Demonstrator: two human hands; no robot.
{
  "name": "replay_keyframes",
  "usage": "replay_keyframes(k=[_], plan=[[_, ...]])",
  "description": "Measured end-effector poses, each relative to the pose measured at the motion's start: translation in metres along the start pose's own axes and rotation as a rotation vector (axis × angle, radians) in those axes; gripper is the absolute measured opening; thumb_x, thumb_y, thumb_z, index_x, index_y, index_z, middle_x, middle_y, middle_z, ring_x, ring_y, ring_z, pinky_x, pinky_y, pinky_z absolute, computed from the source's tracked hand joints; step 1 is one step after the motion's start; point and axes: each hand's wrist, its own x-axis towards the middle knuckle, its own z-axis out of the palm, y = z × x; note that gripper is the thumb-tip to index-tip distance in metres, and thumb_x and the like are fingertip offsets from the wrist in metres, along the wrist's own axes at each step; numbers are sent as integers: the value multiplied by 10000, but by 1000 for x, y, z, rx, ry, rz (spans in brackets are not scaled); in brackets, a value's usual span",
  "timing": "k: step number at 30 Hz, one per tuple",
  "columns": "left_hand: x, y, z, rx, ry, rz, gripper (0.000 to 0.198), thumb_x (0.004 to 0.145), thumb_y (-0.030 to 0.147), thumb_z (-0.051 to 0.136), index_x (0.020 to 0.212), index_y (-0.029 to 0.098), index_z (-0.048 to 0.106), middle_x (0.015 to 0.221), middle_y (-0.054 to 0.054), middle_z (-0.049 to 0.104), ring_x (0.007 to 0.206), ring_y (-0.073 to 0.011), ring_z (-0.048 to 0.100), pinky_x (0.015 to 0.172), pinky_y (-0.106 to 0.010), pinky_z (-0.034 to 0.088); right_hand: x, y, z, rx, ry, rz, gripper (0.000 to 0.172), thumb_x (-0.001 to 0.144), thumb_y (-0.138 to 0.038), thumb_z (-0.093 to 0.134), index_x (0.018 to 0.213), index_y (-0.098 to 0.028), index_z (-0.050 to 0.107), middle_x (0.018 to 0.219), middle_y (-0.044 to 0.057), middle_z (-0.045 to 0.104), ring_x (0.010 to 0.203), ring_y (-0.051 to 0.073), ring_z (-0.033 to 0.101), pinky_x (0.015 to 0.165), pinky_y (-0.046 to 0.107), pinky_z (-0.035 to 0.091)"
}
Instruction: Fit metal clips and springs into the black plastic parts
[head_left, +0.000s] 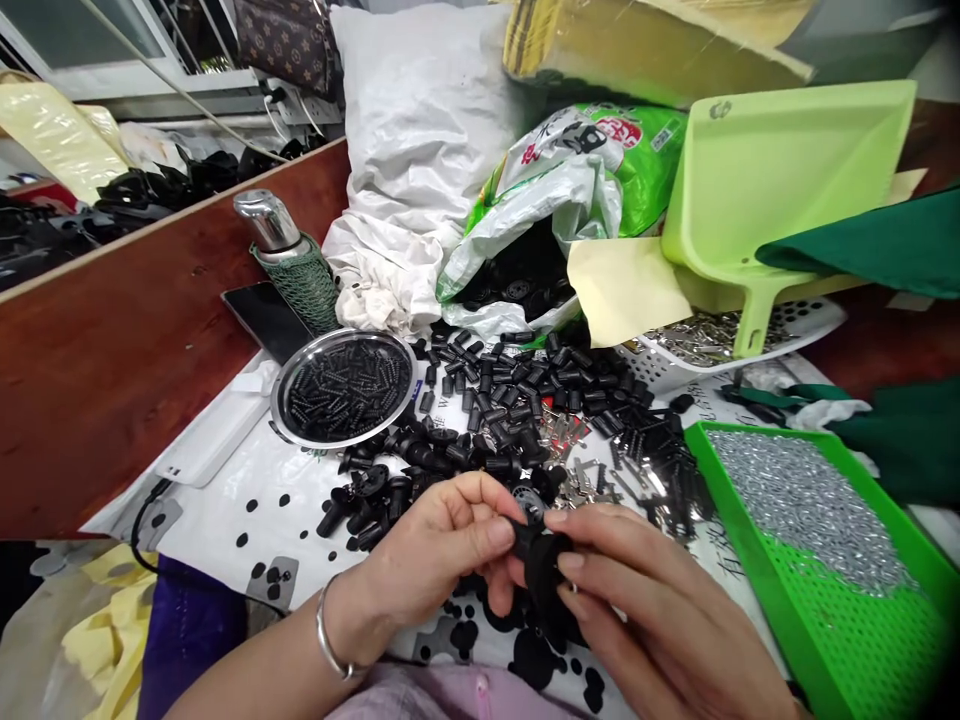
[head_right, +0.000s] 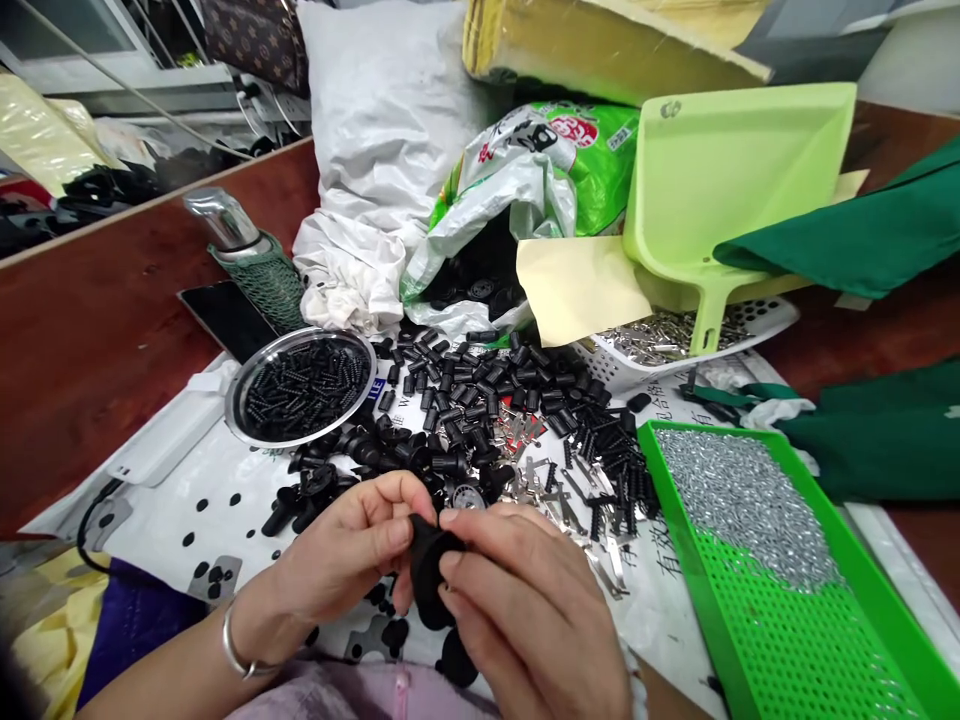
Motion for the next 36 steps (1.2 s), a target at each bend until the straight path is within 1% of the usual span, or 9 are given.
replay_keyframes(k=[5,9,14,21,26,29,32,34,36], plan=[[2,-5,-3,-17,92,-44,336,707,381,709,827,130,522,575,-1,635,373,-67,541,368,-133,416,-4,8,4,14,-65,71,239,809,-62,495,1023,-155,543,1060,124,641,965,179,618,800,305,523],[4,-5,-7,-7,104,-39,329,727,384,686,865,128,532,608,-8,634,398,-72,547,389,-150,425,-7,12,1,-196,-185,-57,381,863,-193,510,1224,-85,451,1169,184,590,1088,230,552,872,394,481],[3,-5,-7,120,101,2,296,763,374,648,885,126,541,618,3,597,425,-58,523,422,-155,398,-9,11,6,-366,-207,-149,368,874,-158,514,1228,-66,476,1145,186,612,1074,225,569,852,363,499],[-6,-4,1,398,193,193,229,816,344,566,898,142,494,641,21,507,522,-66,457,504,-183,401,-8,2,30,-222,-86,155,289,930,-297,425,1123,-104,521,876,113,707,736,163,686,641,231,555],[-11,0,-5,690,134,342,157,833,257,529,943,144,523,719,-14,532,625,-101,493,593,-227,423,1,4,28,94,-177,426,246,946,-342,376,1011,-197,563,501,-60,597,413,87,579,419,155,476],[-8,3,-9,502,162,241,192,812,285,560,929,141,511,664,12,507,552,-81,483,534,-205,418,4,10,18,-21,-233,307,440,901,-459,424,1204,-145,476,790,54,695,579,129,644,526,208,531],[-6,5,-9,312,160,129,242,783,325,594,899,140,490,642,23,514,487,-63,474,489,-194,414,3,15,14,-229,-291,4,567,866,-314,546,1346,-111,323,1202,190,568,990,230,613,785,325,528],[-7,3,-8,284,139,100,244,779,324,601,893,142,485,649,22,523,483,-60,472,484,-190,409,2,15,15,-273,-300,-104,467,874,-220,531,1305,-115,384,1184,181,583,1049,240,583,826,339,510],[-11,0,-6,359,143,134,214,792,296,591,907,145,493,677,11,539,531,-67,484,517,-191,412,3,11,18,-167,-304,28,293,927,-243,424,1185,-122,494,949,115,683,856,184,655,711,263,539]])
